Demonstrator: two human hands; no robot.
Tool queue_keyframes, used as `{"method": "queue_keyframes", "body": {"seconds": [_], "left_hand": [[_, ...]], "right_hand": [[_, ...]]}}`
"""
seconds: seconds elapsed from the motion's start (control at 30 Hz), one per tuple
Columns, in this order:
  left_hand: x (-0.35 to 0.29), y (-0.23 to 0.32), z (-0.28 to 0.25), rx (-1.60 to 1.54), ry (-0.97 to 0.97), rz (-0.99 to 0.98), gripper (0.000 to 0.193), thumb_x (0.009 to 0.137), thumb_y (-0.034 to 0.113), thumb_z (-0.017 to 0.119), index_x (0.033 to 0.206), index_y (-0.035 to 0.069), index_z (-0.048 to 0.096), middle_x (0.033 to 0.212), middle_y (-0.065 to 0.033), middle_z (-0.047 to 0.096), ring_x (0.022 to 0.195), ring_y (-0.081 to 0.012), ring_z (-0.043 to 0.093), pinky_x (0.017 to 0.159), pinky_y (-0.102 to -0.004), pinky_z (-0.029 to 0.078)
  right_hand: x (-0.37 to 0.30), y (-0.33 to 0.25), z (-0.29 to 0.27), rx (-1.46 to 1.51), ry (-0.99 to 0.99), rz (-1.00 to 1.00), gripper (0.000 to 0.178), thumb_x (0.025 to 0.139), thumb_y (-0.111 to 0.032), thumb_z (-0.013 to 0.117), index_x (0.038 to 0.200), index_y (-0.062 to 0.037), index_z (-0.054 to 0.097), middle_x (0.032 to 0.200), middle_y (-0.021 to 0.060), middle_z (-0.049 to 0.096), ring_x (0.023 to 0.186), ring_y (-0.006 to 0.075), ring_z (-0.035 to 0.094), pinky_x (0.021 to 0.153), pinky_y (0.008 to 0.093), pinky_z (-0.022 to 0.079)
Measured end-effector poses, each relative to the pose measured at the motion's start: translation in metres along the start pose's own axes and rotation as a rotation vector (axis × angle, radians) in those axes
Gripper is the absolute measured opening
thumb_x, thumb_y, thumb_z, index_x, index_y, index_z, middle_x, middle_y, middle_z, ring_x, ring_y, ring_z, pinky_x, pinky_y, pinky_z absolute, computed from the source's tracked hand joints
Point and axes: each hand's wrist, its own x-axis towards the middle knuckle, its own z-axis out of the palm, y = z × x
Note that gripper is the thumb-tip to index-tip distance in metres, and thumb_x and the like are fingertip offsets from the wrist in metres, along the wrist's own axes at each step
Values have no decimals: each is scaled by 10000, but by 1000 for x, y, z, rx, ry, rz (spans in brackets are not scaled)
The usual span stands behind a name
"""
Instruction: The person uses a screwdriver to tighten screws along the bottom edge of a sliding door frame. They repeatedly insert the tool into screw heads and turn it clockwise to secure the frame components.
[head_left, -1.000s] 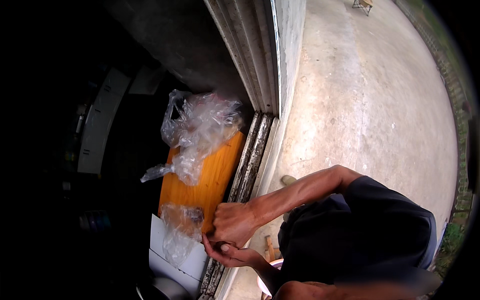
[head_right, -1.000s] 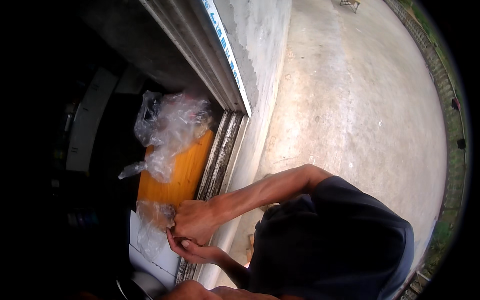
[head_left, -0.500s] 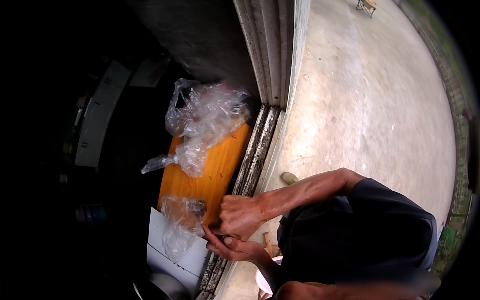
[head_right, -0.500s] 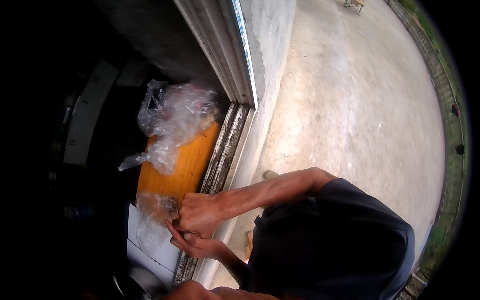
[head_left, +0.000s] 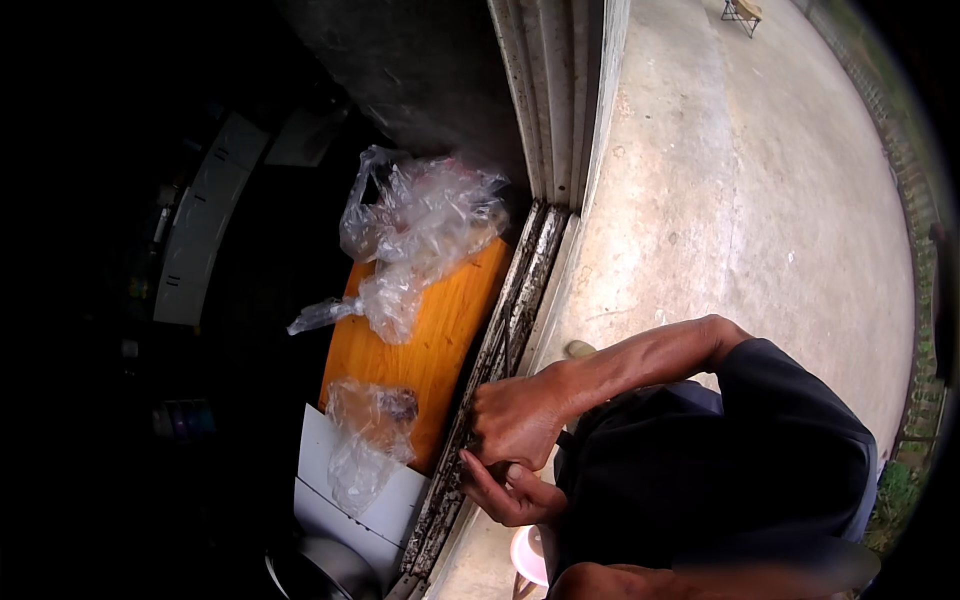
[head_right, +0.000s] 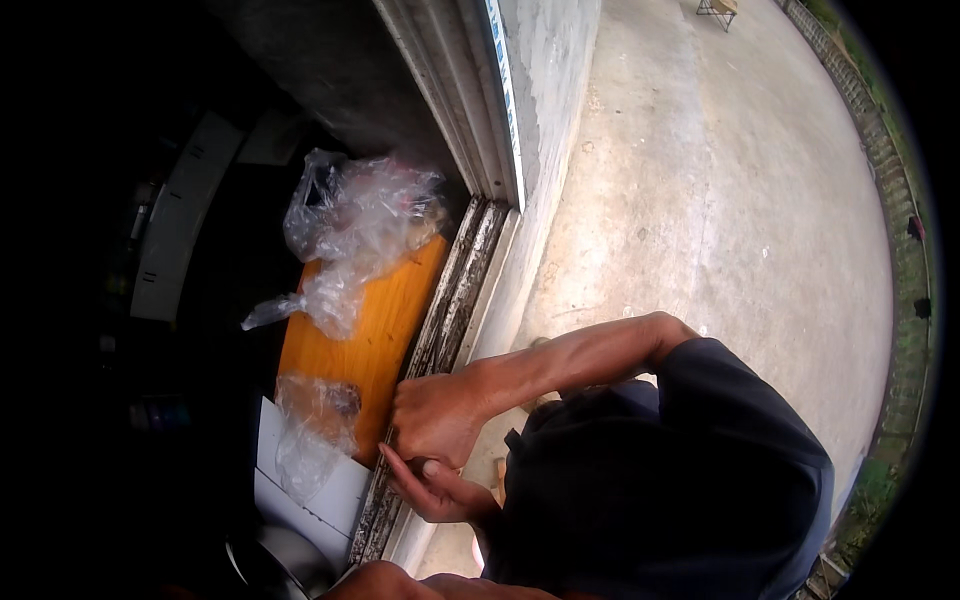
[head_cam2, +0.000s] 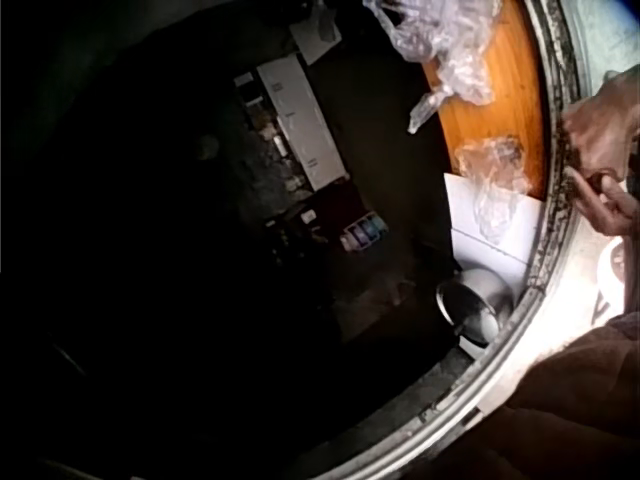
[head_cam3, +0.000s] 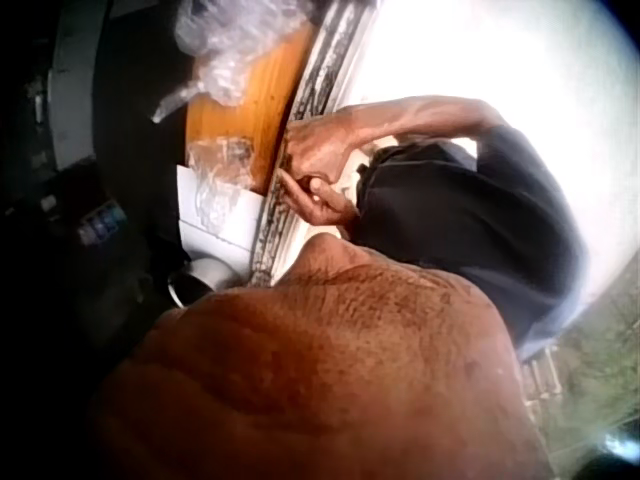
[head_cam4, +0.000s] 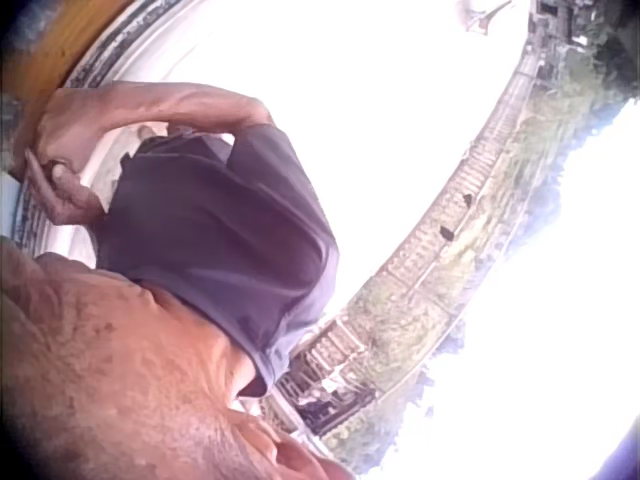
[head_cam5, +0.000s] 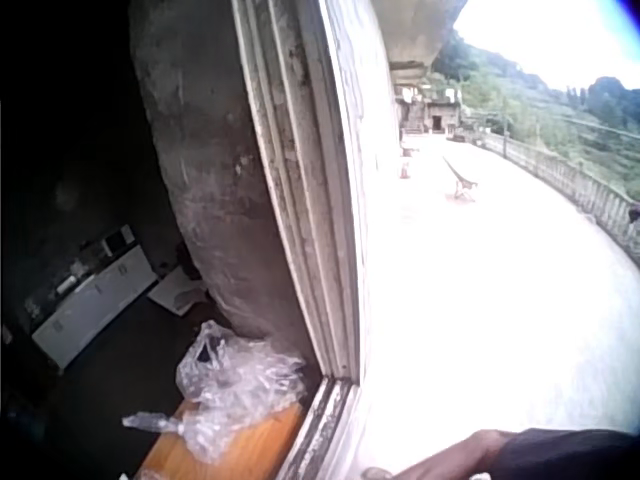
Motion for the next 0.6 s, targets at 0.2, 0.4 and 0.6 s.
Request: {"method": "queue_keyframes", "body": {"seconds": [0.2, 0.4, 0.6], "left_hand": [[11, -2, 25, -65, -98, -84, 502, 1042, 270, 518, 1458, -9, 545, 1193, -239, 598, 1040, -331, 657, 813, -390, 552], [15, 1, 18, -77, -94, 12, 473, 1038, 252, 528, 1439, 6, 575, 1083, -214, 624, 967, -323, 631, 819, -419, 514], [31, -9, 28, -42, -90, -14, 464, 1037, 240, 500, 1427, 6, 589, 1069, -225, 619, 981, -326, 629, 831, -409, 514]], "right_hand": [[-12, 32, 2, -18, 73, -13, 238, 626, -287, 709, 615, -65, 625, 579, 143, 640, 579, 387, 657, 473, 494, 455], [-14, 27, 2, -34, 82, 39, 257, 630, -309, 707, 611, -64, 631, 597, 144, 648, 597, 387, 659, 499, 501, 469], [-3, 35, 4, -108, 50, 154, 285, 633, -351, 707, 622, -71, 653, 611, 157, 660, 612, 386, 673, 511, 492, 484]]}}
